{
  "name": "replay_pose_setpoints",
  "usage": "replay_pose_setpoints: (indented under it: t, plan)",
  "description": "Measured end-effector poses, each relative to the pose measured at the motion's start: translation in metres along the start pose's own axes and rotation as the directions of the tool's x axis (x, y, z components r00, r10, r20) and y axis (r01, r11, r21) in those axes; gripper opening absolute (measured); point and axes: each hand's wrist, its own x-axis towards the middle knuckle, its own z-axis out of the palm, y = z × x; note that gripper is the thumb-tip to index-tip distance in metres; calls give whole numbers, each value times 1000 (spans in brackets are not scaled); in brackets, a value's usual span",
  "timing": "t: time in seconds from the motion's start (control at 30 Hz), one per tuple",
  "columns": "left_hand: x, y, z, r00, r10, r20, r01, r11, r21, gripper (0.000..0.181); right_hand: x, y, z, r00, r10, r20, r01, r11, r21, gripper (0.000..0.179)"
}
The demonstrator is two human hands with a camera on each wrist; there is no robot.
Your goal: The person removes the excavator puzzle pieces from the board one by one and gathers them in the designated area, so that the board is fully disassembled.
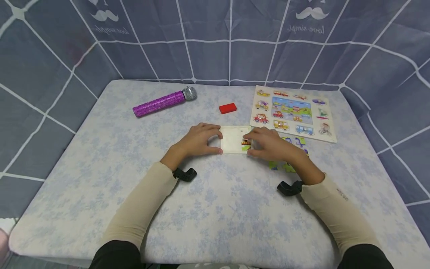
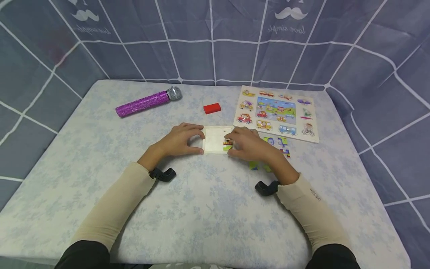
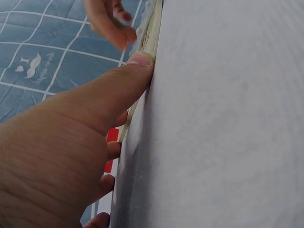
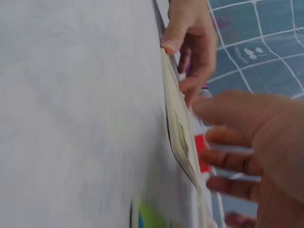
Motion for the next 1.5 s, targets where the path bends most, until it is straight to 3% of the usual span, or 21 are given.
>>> replay_pose_setpoints:
  t: [0.1,0.23,0.5,0.67,0.87,1.03,1.3,1.5]
  plan:
    - [1,2,2,1000,8,5,-8,1000,-4,50,9,-4,5,997,75,32,-73,994,-76,55]
    - [0,4,4,1000,6,7,-6,1000,1,50,12,-7,10,991,125,37,-122,990,-71,49]
    - [-3,1,8,1000,-2,5,2,1000,-7,50,14,-6,14,990,137,30,-136,990,-33,44]
    - [-3,-1,8,1000,9,-6,-9,1000,-8,49,16,-5,13,996,91,9,-91,996,5,45]
    - [-2,-1,5,999,28,-20,-28,1000,9,49,16,-6,12,999,-33,-19,35,993,112,41]
    - [-2,0,1,999,29,-27,-29,1000,4,50,16,-10,11,994,-110,-16,111,988,111,38]
    - [-2,0,0,1000,20,-18,-20,1000,2,49,13,-4,1,998,-55,-35,58,994,90,39]
    - [-3,-1,-1,999,22,-23,-22,1000,3,49,-10,11,-25,995,-34,-89,42,995,86,35]
